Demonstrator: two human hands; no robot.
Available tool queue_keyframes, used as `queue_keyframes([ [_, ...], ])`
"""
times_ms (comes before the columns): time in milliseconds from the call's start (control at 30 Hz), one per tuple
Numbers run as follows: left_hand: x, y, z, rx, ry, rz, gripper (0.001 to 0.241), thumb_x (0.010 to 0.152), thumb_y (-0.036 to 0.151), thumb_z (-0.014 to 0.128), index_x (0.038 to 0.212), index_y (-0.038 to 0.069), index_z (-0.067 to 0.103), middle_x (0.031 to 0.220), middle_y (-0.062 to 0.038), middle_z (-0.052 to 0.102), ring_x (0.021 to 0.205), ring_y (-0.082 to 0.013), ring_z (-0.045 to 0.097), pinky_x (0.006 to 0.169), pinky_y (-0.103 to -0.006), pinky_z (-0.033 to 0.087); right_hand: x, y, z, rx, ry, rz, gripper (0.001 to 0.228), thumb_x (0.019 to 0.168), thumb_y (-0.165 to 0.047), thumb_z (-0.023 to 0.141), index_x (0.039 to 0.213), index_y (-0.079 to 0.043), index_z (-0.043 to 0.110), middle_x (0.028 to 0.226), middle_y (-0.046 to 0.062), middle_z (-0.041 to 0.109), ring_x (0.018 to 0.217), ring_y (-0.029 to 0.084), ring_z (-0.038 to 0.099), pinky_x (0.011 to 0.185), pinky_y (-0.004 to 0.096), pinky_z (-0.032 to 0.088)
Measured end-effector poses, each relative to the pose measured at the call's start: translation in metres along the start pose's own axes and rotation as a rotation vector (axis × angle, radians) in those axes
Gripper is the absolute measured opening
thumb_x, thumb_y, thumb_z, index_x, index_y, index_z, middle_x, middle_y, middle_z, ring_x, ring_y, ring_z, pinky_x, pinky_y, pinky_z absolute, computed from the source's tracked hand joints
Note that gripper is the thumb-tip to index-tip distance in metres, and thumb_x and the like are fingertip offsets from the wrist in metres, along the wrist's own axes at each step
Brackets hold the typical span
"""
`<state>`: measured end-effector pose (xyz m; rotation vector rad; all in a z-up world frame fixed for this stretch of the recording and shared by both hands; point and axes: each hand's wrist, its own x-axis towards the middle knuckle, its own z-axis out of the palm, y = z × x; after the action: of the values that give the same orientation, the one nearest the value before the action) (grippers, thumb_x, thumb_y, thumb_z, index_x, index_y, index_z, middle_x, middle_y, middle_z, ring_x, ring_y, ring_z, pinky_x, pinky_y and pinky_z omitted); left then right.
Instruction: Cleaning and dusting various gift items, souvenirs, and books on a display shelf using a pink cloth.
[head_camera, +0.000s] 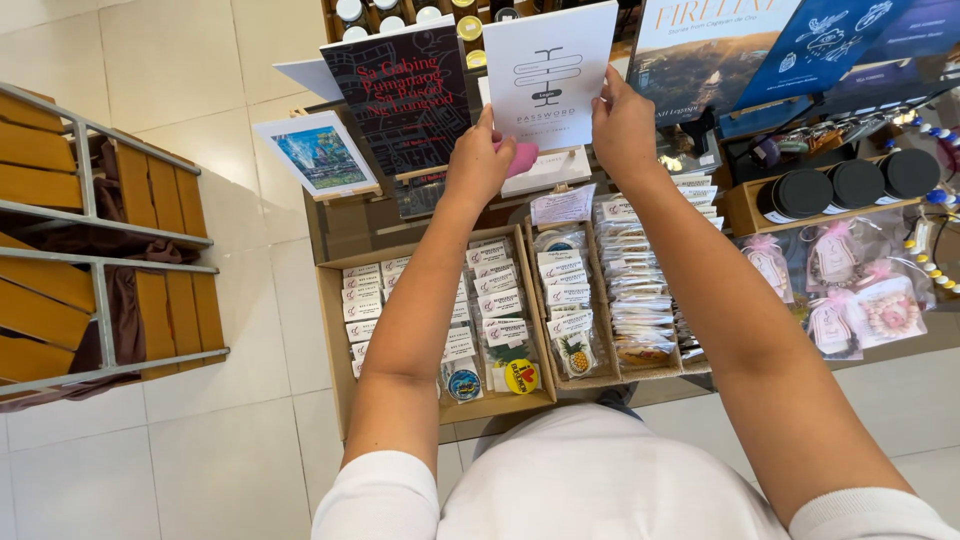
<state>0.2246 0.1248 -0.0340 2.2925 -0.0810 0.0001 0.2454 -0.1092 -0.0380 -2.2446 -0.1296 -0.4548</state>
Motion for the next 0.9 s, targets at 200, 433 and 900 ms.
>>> queue_keyframes([
  [200, 0.0, 0.002, -0.001, -0.024, -0.007, -0.016, 0.068, 0.092, 0.024, 0.066, 0.149, -0.005, 0.042, 0.107, -0.018, 0.075, 0.097, -0.0306, 0.074, 0.085, -0.0398, 0.058, -0.003, 0.002, -0.001, -0.026, -0.017, -0.03, 0.043, 0.098, 0.002, 0.062, 0.141, 0.007, 0.057, 0.109, 0.027, 0.074, 0.095, 0.035, 0.076, 0.082, 0.04, 0.06],
  [433, -0.003, 0.004, -0.003, -0.024, -0.038, -0.036, 0.07, 0.093, 0.025, 0.065, 0.152, -0.003, 0.04, 0.11, -0.018, 0.074, 0.099, -0.0298, 0.073, 0.086, -0.0397, 0.058, -0.007, 0.007, 0.002, -0.02, -0.029, 0.025, 0.044, 0.1, -0.001, 0.062, 0.142, 0.008, 0.054, 0.112, 0.027, 0.073, 0.096, 0.034, 0.076, 0.083, 0.039, 0.06],
  [900, -0.052, 0.015, -0.017, -0.118, 0.043, 0.066, 0.066, 0.095, 0.029, 0.068, 0.151, 0.004, 0.045, 0.114, -0.017, 0.07, 0.101, -0.0291, 0.071, 0.088, -0.0395, 0.056, -0.019, -0.006, -0.009, -0.091, -0.068, 0.051, 0.05, 0.096, -0.004, 0.066, 0.143, 0.008, 0.053, 0.108, 0.026, 0.073, 0.094, 0.038, 0.074, 0.081, 0.042, 0.059],
])
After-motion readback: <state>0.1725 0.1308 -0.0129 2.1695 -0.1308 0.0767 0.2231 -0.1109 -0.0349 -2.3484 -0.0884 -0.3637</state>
